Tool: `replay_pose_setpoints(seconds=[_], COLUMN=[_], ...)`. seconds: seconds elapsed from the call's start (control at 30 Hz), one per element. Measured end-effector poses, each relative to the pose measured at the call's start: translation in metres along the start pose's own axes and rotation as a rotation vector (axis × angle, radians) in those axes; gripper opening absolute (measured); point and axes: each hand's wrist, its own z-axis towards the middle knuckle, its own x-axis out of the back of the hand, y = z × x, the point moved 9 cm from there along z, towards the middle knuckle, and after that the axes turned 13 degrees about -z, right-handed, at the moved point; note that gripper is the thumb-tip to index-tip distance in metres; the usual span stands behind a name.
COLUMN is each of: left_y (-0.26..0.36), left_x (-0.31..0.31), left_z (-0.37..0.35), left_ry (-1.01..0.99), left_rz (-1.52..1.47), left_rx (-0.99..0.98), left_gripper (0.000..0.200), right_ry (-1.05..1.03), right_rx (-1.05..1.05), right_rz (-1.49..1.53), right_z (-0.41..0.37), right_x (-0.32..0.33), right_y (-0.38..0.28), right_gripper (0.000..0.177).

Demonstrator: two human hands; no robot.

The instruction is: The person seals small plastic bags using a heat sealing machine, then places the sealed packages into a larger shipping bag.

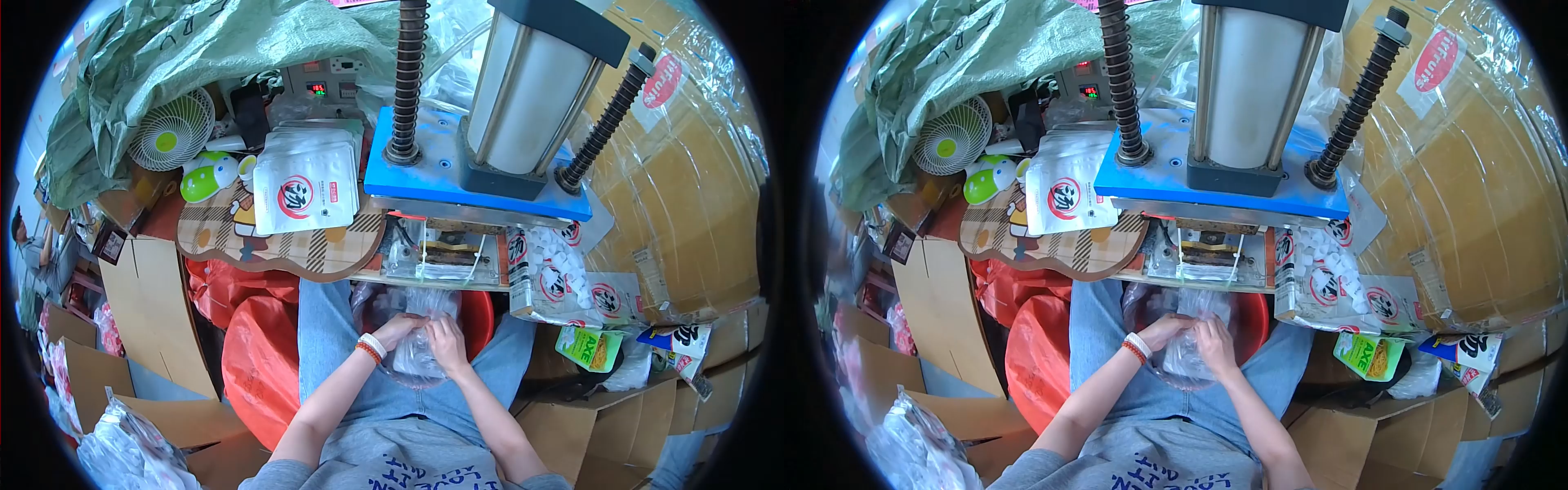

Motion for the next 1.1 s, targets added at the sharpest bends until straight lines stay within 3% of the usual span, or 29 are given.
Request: replay_pose_setpoints(seconds=[0.07, 0.17, 0.23, 0.27, 0.33, 0.4, 0.47, 0.5, 0.53, 0.57, 0.6, 0.67, 0.7, 0.73, 0.8, 0.9, 0.97, 1.03, 1.07, 1.1], left_y=[-0.011, -0.011, 0.033, 0.041, 0.037, 0.031, 0.027, 0.023, 0.029, 0.035, 0.037, 0.047, 0.052, 0.049, 0.042, 0.036, 0.037, 0.039, 0.042, 0.053], left_x=[0.000, 0.006, 0.013, 0.014, 0.012, 0.014, 0.013, 0.018, 0.029, 0.039, 0.053, 0.052, 0.058, 0.066, 0.075, 0.080, 0.077, 0.058, 0.054, 0.035], left_z=[0.006, 0.020, 0.013, 0.011, 0.016, 0.018, 0.016, 0.015, 0.012, 0.009, 0.003, -0.018, -0.029, -0.026, -0.026, -0.017, -0.005, 0.006, 0.011, 0.006], left_ry=[-0.030, 0.071, 0.369, 0.424, 0.360, 0.299, 0.112, 0.110, 0.189, 0.265, 0.354, 0.426, 0.511, 0.530, 0.562, 0.630, 0.676, 0.624, 0.491, 0.404], left_rz=[-0.038, 0.082, 0.885, 0.938, 0.880, 0.830, 0.451, 0.456, 0.443, 0.431, 0.341, 0.295, 0.236, 0.299, 0.354, 0.570, 0.723, 0.972, 0.790, 0.829], left_rx=[0.060, -0.015, -0.398, -0.450, -0.402, -0.344, -0.367, -0.360, -0.464, -0.572, -0.629, -0.637, -0.646, -0.638, -0.630, -0.594, -0.578, -0.573, -0.554, -0.541], left_gripper=[0.030, 0.027, 0.029, 0.031, 0.031, 0.030, 0.030, 0.030, 0.030, 0.030, 0.028, 0.032, 0.035, 0.036, 0.041, 0.053, 0.060, 0.072, 0.074, 0.074], right_ry=[0.046, -0.007, -0.198, -0.197, -0.361, -0.359, -0.322, -0.284, -0.237, -0.498, -0.484, -0.792, -0.626, -0.621, -1.048, -0.745, -0.683, -0.609, -0.604, -0.555], right_rx=[0.053, 0.020, -0.225, -0.222, -0.475, -0.467, -0.471, -0.510, -0.550, -0.658, -0.664, -0.442, -0.347, -0.340, -0.336, -0.194, -0.174, -0.221, -0.227, -0.264], right_rz=[-0.007, -0.009, 0.068, 0.067, 0.159, 0.259, 0.402, 0.558, 0.713, 0.694, 0.696, 0.556, 0.492, 0.494, 0.433, 0.231, 0.284, 0.292, 0.288, 0.312], right_z=[-0.006, -0.004, -0.015, -0.021, -0.042, -0.038, -0.022, -0.017, -0.004, -0.006, -0.009, -0.031, -0.029, -0.017, -0.029, -0.046, -0.081, -0.114, -0.116, -0.116], right_x=[0.002, 0.005, -0.017, -0.020, -0.039, -0.037, -0.022, -0.029, -0.027, -0.040, -0.056, -0.134, -0.138, -0.118, -0.094, -0.033, 0.010, 0.052, 0.074, 0.099], right_y=[0.002, 0.005, 0.024, 0.025, 0.046, 0.054, 0.059, 0.066, 0.068, 0.070, 0.080, 0.086, 0.083, 0.073, 0.048, 0.038, 0.017, -0.008, -0.022, -0.035], right_gripper=[0.007, 0.013, 0.015, 0.015, 0.021, 0.024, 0.027, 0.031, 0.036, 0.042, 0.042, 0.046, 0.048, 0.048, 0.044, 0.032, 0.030, 0.026, 0.026, 0.025])
